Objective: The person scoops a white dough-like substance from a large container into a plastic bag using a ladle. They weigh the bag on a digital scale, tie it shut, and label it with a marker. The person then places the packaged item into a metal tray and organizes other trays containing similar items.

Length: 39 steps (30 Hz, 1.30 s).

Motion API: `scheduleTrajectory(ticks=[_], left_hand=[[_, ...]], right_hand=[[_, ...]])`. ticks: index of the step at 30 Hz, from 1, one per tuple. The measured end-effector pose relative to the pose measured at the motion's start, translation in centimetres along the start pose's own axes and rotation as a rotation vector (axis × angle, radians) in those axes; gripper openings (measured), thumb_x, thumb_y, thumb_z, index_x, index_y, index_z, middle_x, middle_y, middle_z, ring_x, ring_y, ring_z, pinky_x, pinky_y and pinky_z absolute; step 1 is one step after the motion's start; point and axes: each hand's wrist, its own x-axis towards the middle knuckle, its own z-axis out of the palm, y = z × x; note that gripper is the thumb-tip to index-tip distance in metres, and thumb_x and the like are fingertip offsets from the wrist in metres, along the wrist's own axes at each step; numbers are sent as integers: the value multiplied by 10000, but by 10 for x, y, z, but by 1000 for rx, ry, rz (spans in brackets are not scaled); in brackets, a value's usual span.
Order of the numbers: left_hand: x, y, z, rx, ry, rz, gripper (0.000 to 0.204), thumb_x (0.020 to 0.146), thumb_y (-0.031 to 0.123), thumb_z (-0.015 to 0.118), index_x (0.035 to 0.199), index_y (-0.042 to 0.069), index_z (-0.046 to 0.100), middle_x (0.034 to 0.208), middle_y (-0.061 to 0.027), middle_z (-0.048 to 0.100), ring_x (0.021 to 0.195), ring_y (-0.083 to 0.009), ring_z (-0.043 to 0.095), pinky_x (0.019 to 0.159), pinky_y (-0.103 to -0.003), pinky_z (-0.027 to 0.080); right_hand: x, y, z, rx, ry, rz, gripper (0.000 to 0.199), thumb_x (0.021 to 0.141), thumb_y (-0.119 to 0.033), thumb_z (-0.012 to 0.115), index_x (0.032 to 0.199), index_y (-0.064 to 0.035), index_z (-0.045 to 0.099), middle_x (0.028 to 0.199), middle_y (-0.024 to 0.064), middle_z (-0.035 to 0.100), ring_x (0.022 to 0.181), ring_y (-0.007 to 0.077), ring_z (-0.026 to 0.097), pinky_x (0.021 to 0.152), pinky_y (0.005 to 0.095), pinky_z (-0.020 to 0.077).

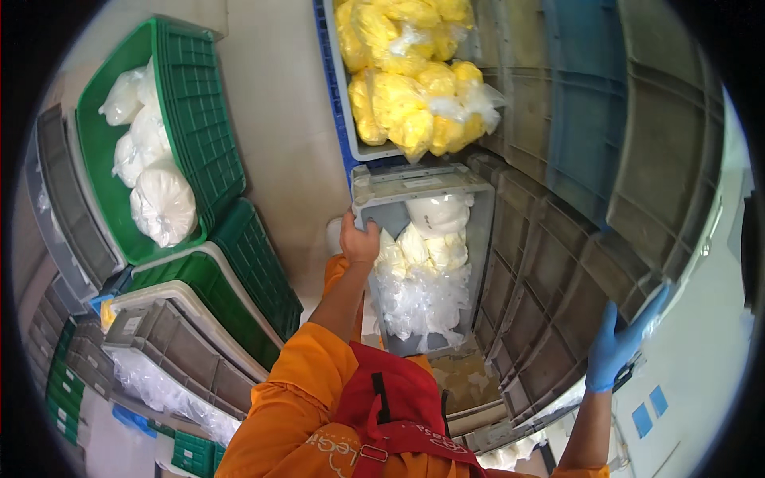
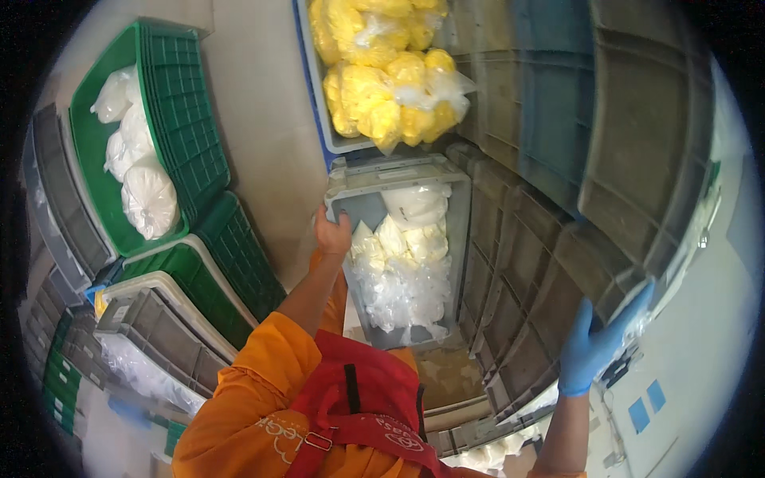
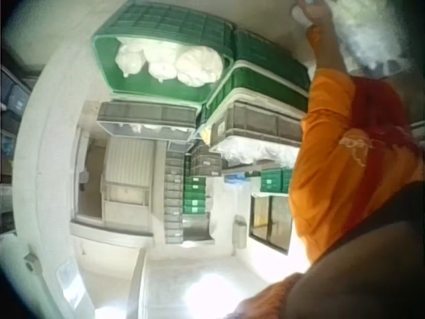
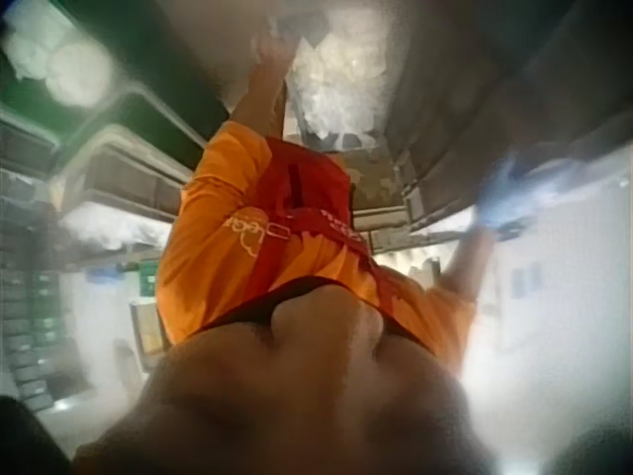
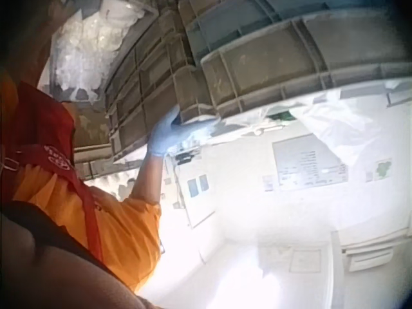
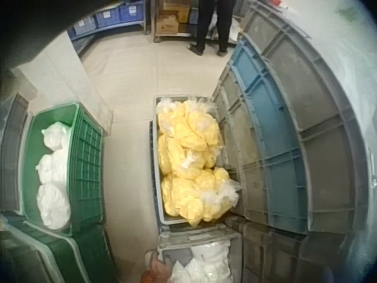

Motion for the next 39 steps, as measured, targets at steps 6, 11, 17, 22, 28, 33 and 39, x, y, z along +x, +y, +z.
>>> scheduleTrajectory(ticks=[6, 11, 17, 22, 28, 33, 39], left_hand=[[8, -18, 3, -94, -61, 36, 549, 785, 253, 666, 1253, -5, 539, 1174, -251, 603, 1113, -410, 569, 962, -455, 441], [7, -20, -25, 80, -179, 29, 791, 772, 377, 729, 1363, -43, 412, 1345, -260, 499, 1241, -389, 492, 1052, -419, 388], [-39, -20, -105, -194, -311, -68, 710, 844, 333, 698, 1387, -13, 398, 1380, -206, 483, 1270, -315, 478, 1051, -385, 384], [-125, 57, -113, -501, -788, -172, 508, 889, 277, 644, 1325, 69, 485, 1300, -106, 534, 1145, -211, 553, 909, -339, 464], [-286, 307, -83, -537, -1002, 209, 737, 849, 374, 694, 1420, 72, 338, 1305, -144, 527, 1179, -240, 532, 937, -376, 447], [-216, 375, 12, -485, -770, 188, 791, 741, 284, 736, 1320, -108, 367, 1268, -209, 539, 1065, -285, 566, 892, -384, 472], [-220, 391, -45, -424, -872, 107, 400, 675, 29, 612, 1060, -78, 604, 902, -147, 617, 816, -295, 624, 705, -412, 536]], right_hand=[[0, 0, -3, 361, -7, 94, 814, 838, -12, 630, 1535, -53, 211, 1464, 198, 437, 1305, 313, 465, 1065, 375, 367], [-37, 48, -6, 738, 195, -9, 443, 830, -17, 649, 1268, -19, 584, 1234, 138, 603, 1128, 240, 585, 975, 361, 455], [-178, 152, -67, 257, 396, 125, 390, 797, -4, 661, 1184, -10, 613, 1308, 173, 555, 1236, 337, 497, 1049, 414, 381], [-341, 331, -23, -59, 606, 1082, 526, 778, -123, 734, 1236, 62, 551, 1321, 217, 523, 1247, 340, 476, 1056, 418, 367], [-421, 447, 51, 1059, 272, 1503, 450, 789, -133, 708, 1185, 47, 592, 1098, 148, 636, 956, 253, 608, 851, 395, 488], [-411, 397, -4, 1144, 586, 1177, 210, 828, -90, 655, 1006, 11, 609, 917, 79, 622, 808, 186, 575, 743, 347, 479], [-492, 269, -51, 1100, 736, 1281, 84, 839, -40, 628, 901, -18, 576, 843, 21, 567, 755, 118, 514, 681, 287, 442]])
